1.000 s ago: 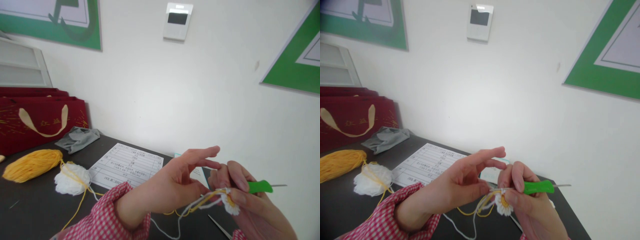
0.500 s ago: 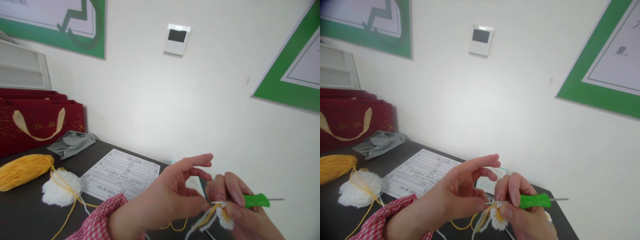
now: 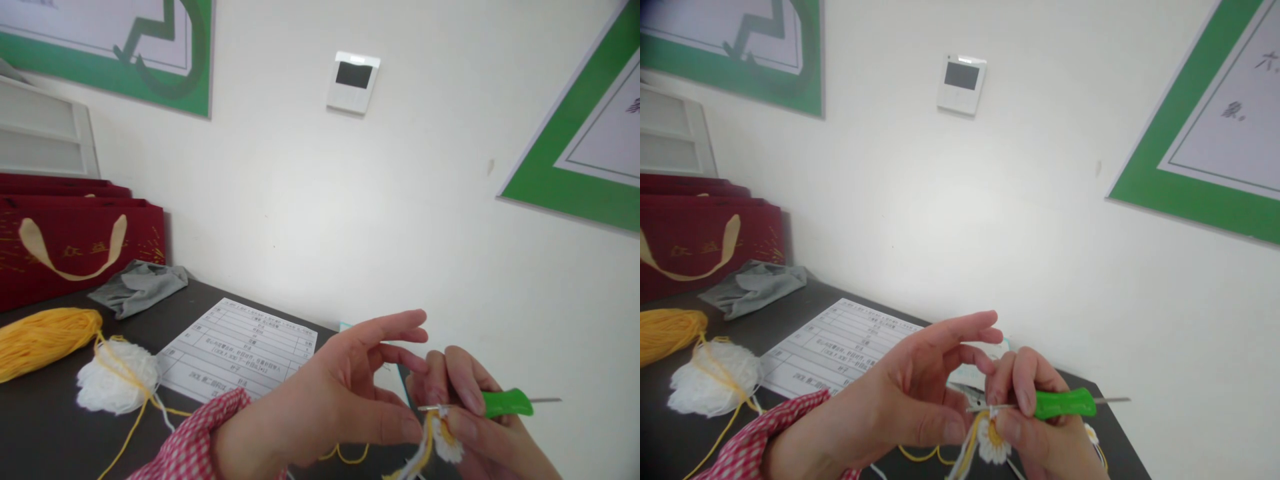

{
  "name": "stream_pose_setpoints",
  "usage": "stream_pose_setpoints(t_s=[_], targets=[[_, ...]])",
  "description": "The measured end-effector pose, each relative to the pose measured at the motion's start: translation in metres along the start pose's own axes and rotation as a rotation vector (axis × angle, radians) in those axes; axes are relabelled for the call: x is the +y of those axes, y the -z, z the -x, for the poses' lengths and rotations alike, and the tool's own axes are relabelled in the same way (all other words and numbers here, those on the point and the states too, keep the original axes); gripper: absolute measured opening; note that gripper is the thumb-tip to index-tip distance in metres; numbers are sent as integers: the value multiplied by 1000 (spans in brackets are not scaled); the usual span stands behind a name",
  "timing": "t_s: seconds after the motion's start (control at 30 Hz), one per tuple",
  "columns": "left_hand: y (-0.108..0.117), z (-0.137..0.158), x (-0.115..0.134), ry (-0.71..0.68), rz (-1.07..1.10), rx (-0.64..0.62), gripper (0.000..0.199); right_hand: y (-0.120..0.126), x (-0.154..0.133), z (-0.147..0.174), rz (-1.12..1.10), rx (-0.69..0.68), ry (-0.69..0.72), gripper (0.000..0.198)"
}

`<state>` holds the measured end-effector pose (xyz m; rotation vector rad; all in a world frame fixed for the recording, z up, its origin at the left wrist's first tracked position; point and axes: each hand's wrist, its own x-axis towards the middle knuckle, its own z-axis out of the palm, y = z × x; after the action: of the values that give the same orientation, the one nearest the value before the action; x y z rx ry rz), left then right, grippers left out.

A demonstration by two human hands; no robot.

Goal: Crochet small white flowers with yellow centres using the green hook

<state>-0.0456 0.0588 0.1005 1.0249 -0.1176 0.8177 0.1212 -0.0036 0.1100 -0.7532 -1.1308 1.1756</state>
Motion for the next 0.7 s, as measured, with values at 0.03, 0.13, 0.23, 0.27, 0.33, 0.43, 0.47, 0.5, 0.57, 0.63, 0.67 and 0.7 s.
stream_pose_setpoints(t_s=[0.03,0.13,0.23,0.27,0.33,0.43,0.47,0.5,0.57,0.63,0.67,0.7], targets=[[0,0,0,3,-5,-3,72,0,0,0,-3,-1,-6,27],[1,1,-1,19,-18,11,71,0,0,-1,-6,-13,1,26],[2,1,-1,55,-6,27,71,-1,0,-1,-7,-21,20,26],[2,1,-1,60,-2,29,72,-2,0,-1,-8,-21,26,27],[1,1,-1,55,-8,22,73,-1,0,-1,-9,-16,30,27],[-1,1,-1,31,-30,17,71,-1,0,1,-9,-11,19,26],[-2,1,0,28,-31,21,70,-1,0,2,-14,-15,14,26],[-2,1,0,22,-26,29,69,-1,-1,2,-23,-17,7,27],[-2,1,1,16,-6,36,66,-1,-1,3,-39,-25,-5,28],[-2,0,1,19,42,31,65,-1,0,4,-31,-36,-6,29],[-2,-1,2,24,80,22,66,0,1,4,-22,-42,-3,29],[-1,-1,2,30,127,5,66,0,1,4,-16,-48,0,30]])
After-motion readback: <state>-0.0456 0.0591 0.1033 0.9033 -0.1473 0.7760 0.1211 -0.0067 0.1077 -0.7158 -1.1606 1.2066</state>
